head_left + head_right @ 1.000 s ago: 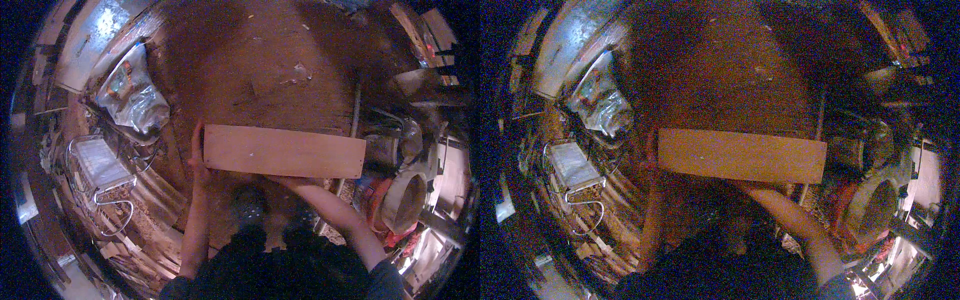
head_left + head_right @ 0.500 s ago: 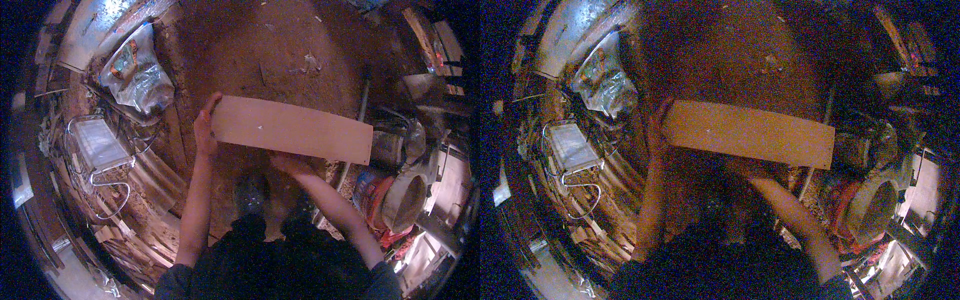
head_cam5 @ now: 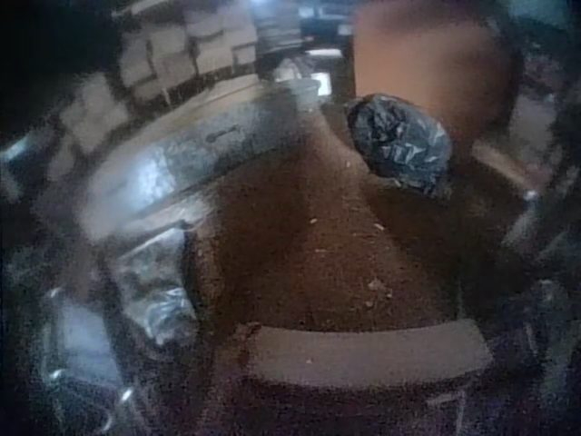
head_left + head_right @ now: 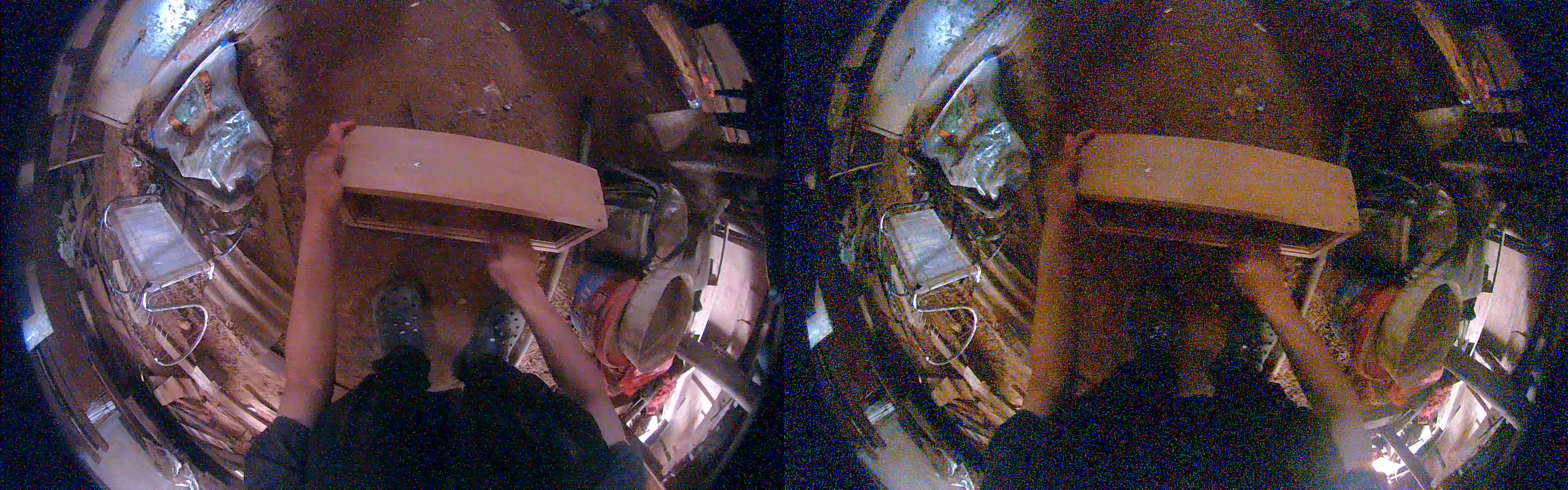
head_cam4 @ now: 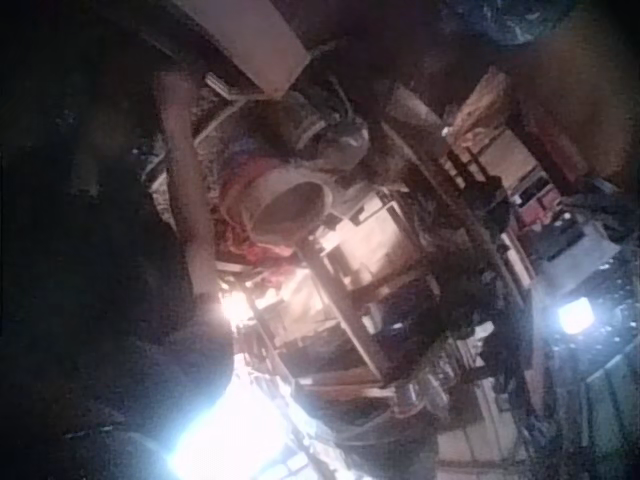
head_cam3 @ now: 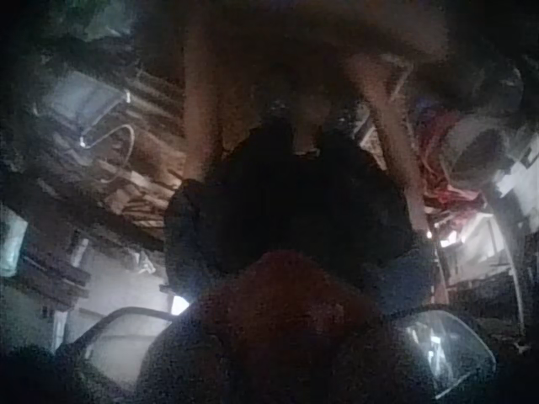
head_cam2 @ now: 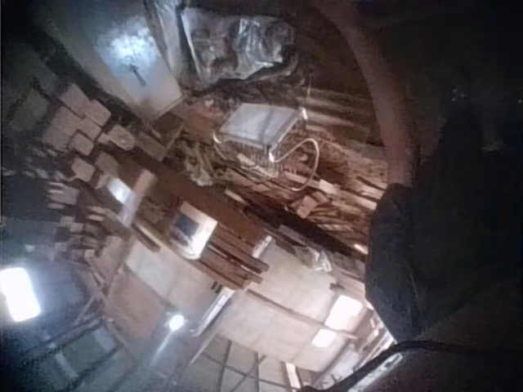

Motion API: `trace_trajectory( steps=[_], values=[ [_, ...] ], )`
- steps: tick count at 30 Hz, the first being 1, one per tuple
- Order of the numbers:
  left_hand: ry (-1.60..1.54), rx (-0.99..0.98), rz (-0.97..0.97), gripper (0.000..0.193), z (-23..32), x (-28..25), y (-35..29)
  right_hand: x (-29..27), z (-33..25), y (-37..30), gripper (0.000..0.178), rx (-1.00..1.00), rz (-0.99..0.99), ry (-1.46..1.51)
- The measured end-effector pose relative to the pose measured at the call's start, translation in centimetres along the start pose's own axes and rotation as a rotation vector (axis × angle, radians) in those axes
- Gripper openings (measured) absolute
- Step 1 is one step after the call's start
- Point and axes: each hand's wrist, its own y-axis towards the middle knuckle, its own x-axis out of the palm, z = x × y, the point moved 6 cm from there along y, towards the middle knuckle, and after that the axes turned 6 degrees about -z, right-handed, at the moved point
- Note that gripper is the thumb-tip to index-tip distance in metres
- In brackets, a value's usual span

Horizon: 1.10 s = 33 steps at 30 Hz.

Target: The person assembles a rectangular wooden frame by joining four pieces of wood on a workbench. They repeatedly align, press, and adjust the joints, then sand the edges with a sanding block. The person flips and repositions the frame multiple times to check fit and smoothness.

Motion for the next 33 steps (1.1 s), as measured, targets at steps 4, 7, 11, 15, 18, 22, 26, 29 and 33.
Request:
trace_trajectory(
  steps=[4,7,11,15,18,22,26,29,33],
  values=[
    [-0.160,-0.067,-0.011,0.044,-1.0,0.0,0.2,2.2,-7.9,4.6,0.042,-0.232,-0.022,0.003],
    [0.246,0.196,-0.062,0.041,0.9,0.2,0.4,2.3,-14.3,7.5,0.038,-0.356,-0.242,-0.034],
    [0.230,0.090,-0.029,0.041,1.1,0.0,0.4,2.0,-17.2,9.7,0.041,-0.231,-0.585,-0.059],
    [0.236,0.072,-0.038,0.043,1.9,0.2,0.1,-1.1,-17.0,10.5,0.047,-0.319,-0.103,0.211],
    [0.130,-0.027,-0.027,0.046,1.8,0.3,0.1,-0.5,-14.6,10.8,0.048,-0.294,-0.105,0.224],
    [-0.195,-0.180,-0.057,0.049,0.4,0.8,1.0,0.5,-9.2,9.3,0.046,-0.217,-0.167,0.163],
    [-0.025,-0.148,-0.063,0.048,-0.5,0.4,2.5,-0.6,-2.2,5.8,0.043,-0.111,-0.132,-0.044],
    [0.001,-0.125,-0.060,0.048,-1.0,0.4,3.5,-2.9,1.9,2.7,0.037,0.270,-0.344,-0.062],
    [-0.013,-0.202,-0.058,0.053,-1.4,0.4,3.7,-8.2,0.8,-0.5,0.035,0.431,-0.351,-0.053]
  ],
)
